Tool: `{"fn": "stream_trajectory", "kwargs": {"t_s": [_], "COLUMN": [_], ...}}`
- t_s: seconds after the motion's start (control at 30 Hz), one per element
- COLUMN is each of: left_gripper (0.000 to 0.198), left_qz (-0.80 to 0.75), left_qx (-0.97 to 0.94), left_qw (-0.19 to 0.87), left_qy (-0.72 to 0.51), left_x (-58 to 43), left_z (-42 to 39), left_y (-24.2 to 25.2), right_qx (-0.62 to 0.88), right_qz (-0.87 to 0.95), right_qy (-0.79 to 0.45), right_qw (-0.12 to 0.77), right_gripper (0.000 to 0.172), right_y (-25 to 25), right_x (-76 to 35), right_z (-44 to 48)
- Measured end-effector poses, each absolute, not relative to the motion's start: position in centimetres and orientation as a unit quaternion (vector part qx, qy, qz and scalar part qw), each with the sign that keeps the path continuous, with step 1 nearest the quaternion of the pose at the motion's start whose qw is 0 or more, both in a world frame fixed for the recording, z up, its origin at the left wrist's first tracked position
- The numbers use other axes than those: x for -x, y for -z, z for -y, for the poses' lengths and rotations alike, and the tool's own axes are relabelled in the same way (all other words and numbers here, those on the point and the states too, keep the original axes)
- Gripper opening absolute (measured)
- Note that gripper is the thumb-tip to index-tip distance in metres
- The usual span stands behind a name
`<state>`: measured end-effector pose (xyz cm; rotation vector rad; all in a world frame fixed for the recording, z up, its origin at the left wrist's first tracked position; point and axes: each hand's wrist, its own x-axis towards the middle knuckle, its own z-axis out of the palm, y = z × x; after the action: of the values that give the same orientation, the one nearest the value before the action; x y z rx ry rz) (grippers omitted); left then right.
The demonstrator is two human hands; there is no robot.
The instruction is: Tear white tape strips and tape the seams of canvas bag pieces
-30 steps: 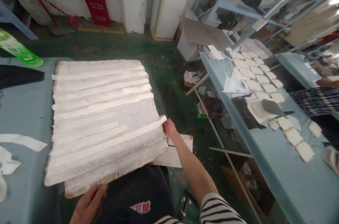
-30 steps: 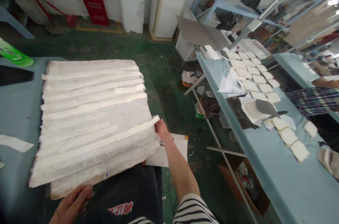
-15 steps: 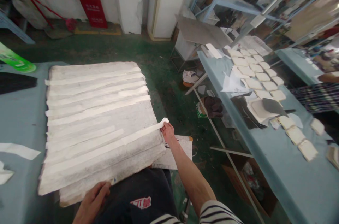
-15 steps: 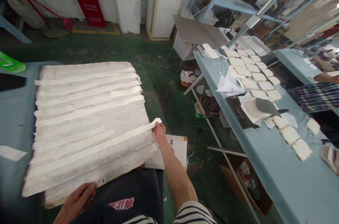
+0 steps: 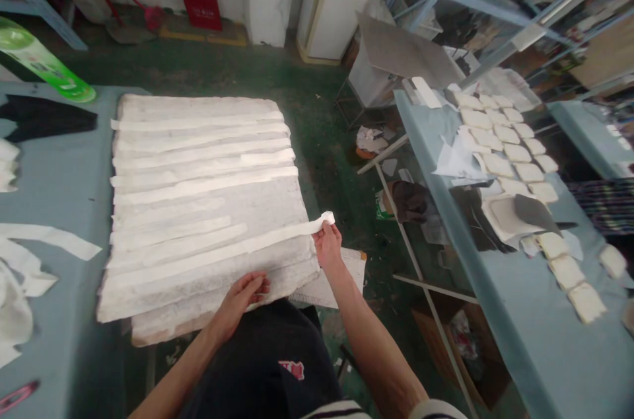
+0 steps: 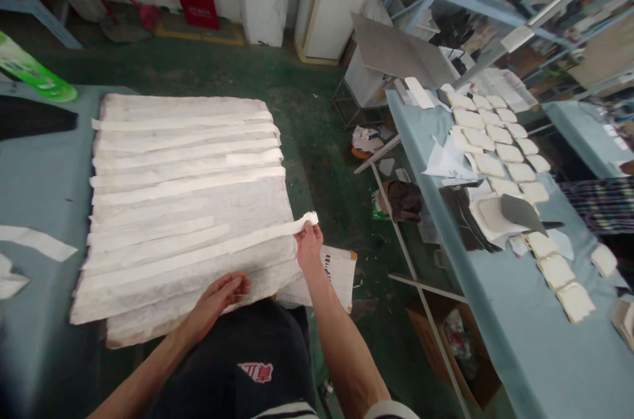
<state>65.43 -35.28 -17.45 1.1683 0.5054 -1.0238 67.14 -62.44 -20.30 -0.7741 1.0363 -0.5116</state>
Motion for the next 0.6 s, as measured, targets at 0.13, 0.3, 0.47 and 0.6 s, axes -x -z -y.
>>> {"fn": "stream_trajectory", "kwargs": {"t_s": [0.13,0.3,0.47,0.6], "left_gripper": [0.026,0.033,0.033,0.034], "left_qz": [-0.281,-0.326,-0.356,-0.381], "left_qx": [-0.404,-0.265,-0.184,-0.158], "left_qw": [0.726,0.760,0.784,0.798], "left_qy": [0.480,0.495,0.475,0.439], "left_x": [-65.6,-64.8,-64.1,-63.9], "left_z": [39.3,42.7,43.5,43.4], "left_y": [20.0,20.8,20.0,19.5], "right_qx": [0.361,0.367,0.364,0.352], "right_qz": [-0.454,-0.441,-0.442,-0.452], "right_qy": [0.247,0.247,0.247,0.242], "right_qw": [0.777,0.781,0.782,0.783], "right_gripper": [0.019,0.024,0.029,0.028], "right_y": [17.8,14.9,12.6,11.6], "right_x": [-65.5,-62.8,-60.5,-59.3], "right_z": [60.2,57.6,55.9,55.1]}}
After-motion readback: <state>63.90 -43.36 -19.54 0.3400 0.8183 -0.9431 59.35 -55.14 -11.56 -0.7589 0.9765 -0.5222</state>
